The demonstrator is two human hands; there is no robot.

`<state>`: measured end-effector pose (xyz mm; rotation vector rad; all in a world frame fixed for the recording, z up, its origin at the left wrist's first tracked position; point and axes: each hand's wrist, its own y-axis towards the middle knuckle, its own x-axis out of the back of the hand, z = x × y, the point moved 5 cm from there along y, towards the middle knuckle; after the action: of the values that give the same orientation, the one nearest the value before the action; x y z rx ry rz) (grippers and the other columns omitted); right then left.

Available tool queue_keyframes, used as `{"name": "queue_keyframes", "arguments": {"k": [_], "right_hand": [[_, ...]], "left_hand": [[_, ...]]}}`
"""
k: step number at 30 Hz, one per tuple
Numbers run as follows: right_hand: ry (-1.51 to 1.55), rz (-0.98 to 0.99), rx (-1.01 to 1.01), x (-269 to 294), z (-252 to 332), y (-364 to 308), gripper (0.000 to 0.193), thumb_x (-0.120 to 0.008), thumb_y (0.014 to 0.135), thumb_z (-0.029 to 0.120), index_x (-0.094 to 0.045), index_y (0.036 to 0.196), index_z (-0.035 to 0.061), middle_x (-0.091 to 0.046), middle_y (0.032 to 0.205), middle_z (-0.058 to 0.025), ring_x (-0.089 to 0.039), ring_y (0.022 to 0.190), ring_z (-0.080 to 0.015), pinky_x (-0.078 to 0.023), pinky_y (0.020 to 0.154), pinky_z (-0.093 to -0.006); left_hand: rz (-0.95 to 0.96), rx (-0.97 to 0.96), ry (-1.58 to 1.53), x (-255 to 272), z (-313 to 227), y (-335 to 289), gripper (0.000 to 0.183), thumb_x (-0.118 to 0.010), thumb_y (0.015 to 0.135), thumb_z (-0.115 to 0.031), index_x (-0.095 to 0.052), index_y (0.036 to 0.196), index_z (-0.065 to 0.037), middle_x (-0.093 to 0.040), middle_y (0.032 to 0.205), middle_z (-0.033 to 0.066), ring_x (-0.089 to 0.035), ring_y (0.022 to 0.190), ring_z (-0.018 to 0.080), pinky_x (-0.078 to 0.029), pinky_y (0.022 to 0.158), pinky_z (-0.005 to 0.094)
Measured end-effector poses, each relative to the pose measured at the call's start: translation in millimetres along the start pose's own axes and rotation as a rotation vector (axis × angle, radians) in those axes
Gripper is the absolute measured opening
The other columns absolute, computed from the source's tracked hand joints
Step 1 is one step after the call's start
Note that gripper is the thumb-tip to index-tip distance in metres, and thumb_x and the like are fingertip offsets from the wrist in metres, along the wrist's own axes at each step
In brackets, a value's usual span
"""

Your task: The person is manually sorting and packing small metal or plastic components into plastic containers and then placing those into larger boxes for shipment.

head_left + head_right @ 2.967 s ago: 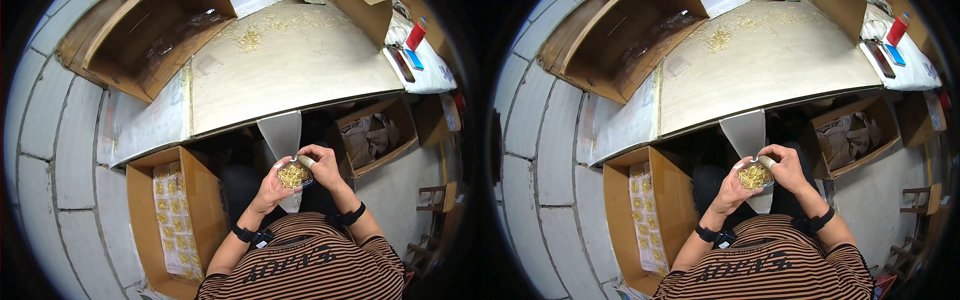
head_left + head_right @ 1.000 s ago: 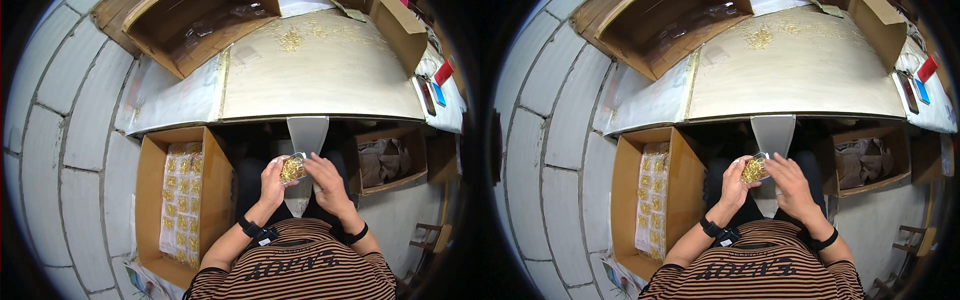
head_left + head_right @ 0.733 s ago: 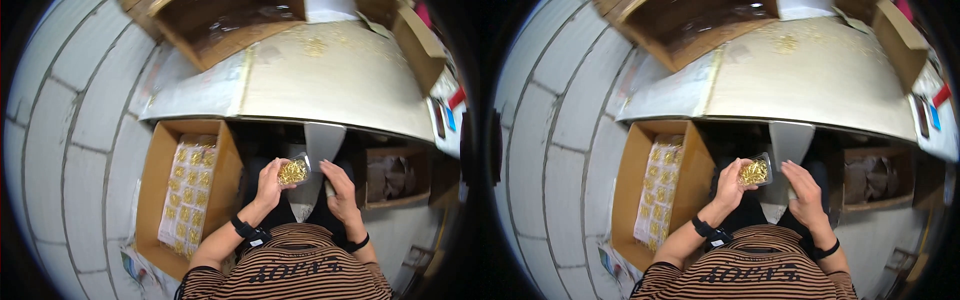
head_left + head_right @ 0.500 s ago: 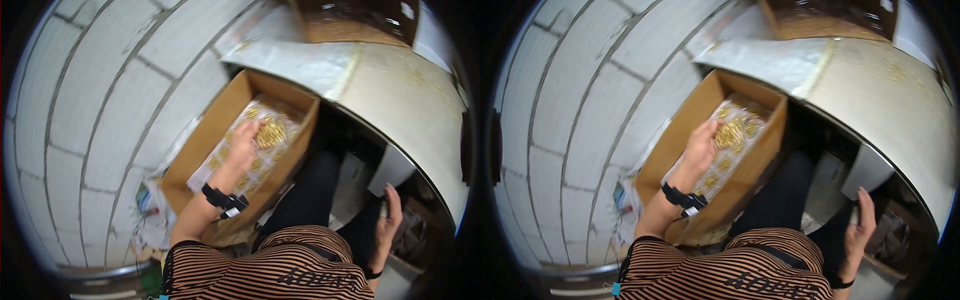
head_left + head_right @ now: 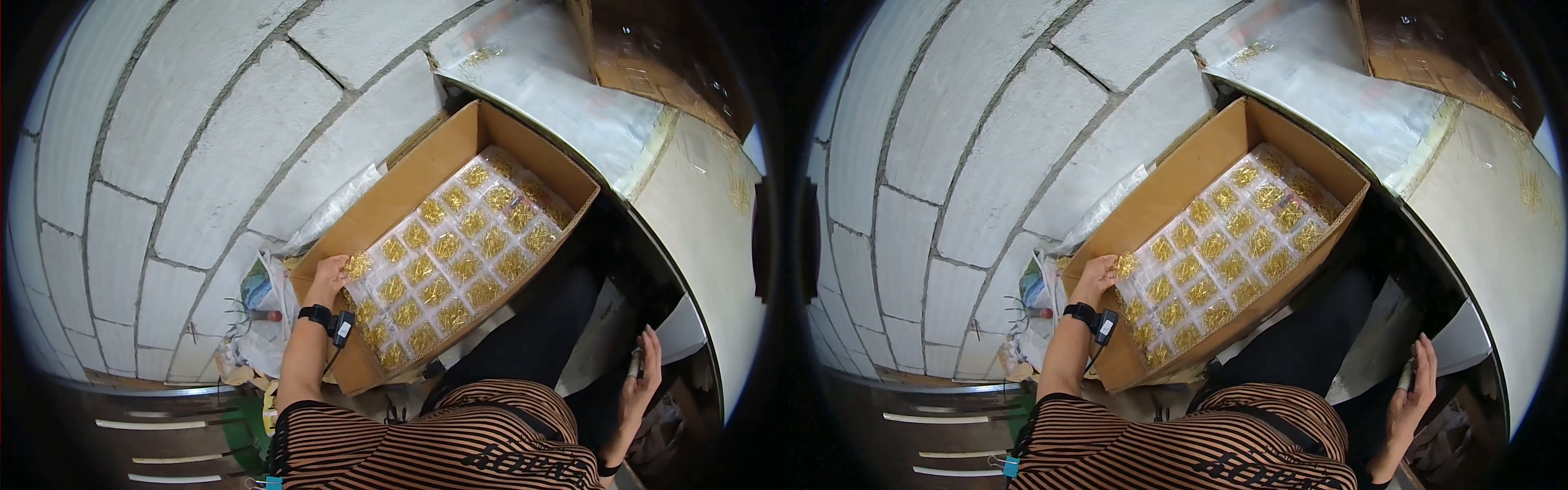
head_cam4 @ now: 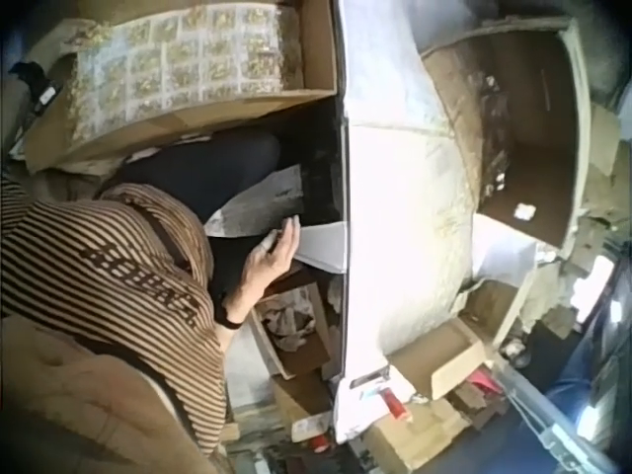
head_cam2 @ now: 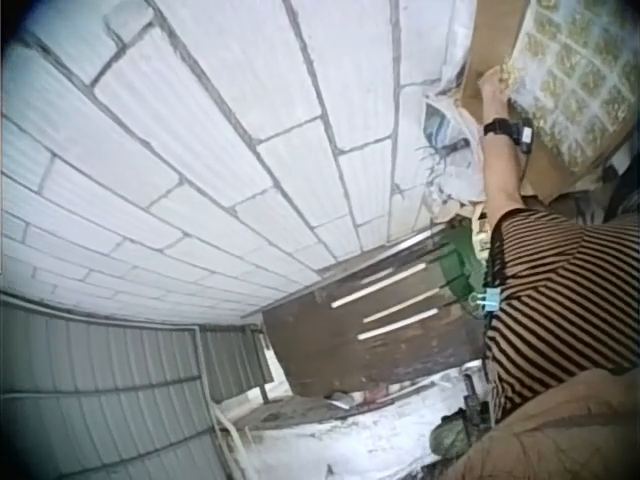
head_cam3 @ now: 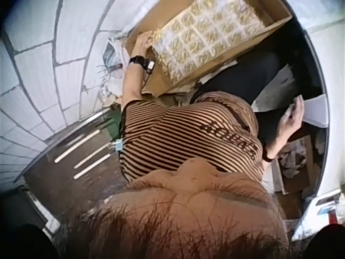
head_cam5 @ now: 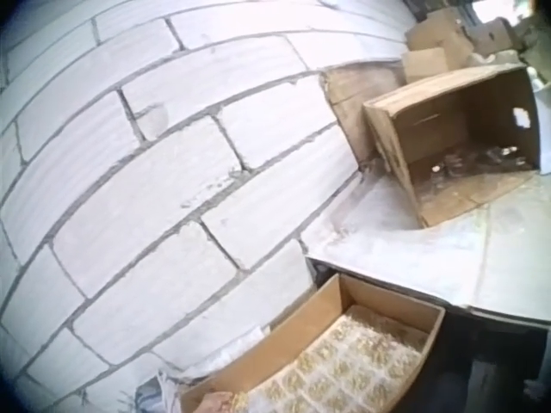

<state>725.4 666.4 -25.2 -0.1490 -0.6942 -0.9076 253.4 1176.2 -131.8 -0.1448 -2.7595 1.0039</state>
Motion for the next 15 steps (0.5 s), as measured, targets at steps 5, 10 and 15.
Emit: {"name": "queue_keyframes", "arguments": {"k": [5, 10, 15], "right_hand": [[-0.024, 0.036, -0.066, -4, -9, -5, 0.059, -0.035, 0.069, -0.024, -0.056, 0.118, 0.0016, -0.051, 0.130, -0.0129, -0.047, 0.123, -0.0290, -0.032, 0.107, -0.0361], [-0.023, 0.066, -0.075, -5, -12, -6, 0.056, -0.033, 0.070, -0.023, -0.055, 0.117, -0.0013, -0.051, 0.129, -0.0144, -0.049, 0.120, -0.0281, -0.036, 0.104, -0.0345], [-0.006, 0.103, -0.076, -9, -14, -2, 0.054, -0.033, 0.070, -0.022, -0.053, 0.116, -0.0039, -0.051, 0.128, -0.0160, -0.050, 0.119, -0.0277, -0.038, 0.102, -0.0330]], "left_hand": [[-0.300, -0.049, 0.154, -28, 5, -12, 0.013, -0.057, 0.089, -0.010, -0.060, 0.099, -0.003, -0.058, 0.083, 0.0051, -0.055, 0.069, 0.0193, -0.052, 0.067, 0.0421], [-0.253, -0.134, 0.269, 5, 12, -14, 0.009, -0.060, 0.087, -0.010, -0.062, 0.092, -0.003, -0.064, 0.082, 0.0069, -0.060, 0.066, 0.0199, -0.052, 0.057, 0.0355], [-0.211, -0.149, 0.622, 18, -1, -13, 0.005, -0.060, 0.085, -0.007, -0.063, 0.082, -0.003, -0.063, 0.068, 0.0044, -0.060, 0.056, 0.0174, -0.049, 0.049, 0.0310]]}}
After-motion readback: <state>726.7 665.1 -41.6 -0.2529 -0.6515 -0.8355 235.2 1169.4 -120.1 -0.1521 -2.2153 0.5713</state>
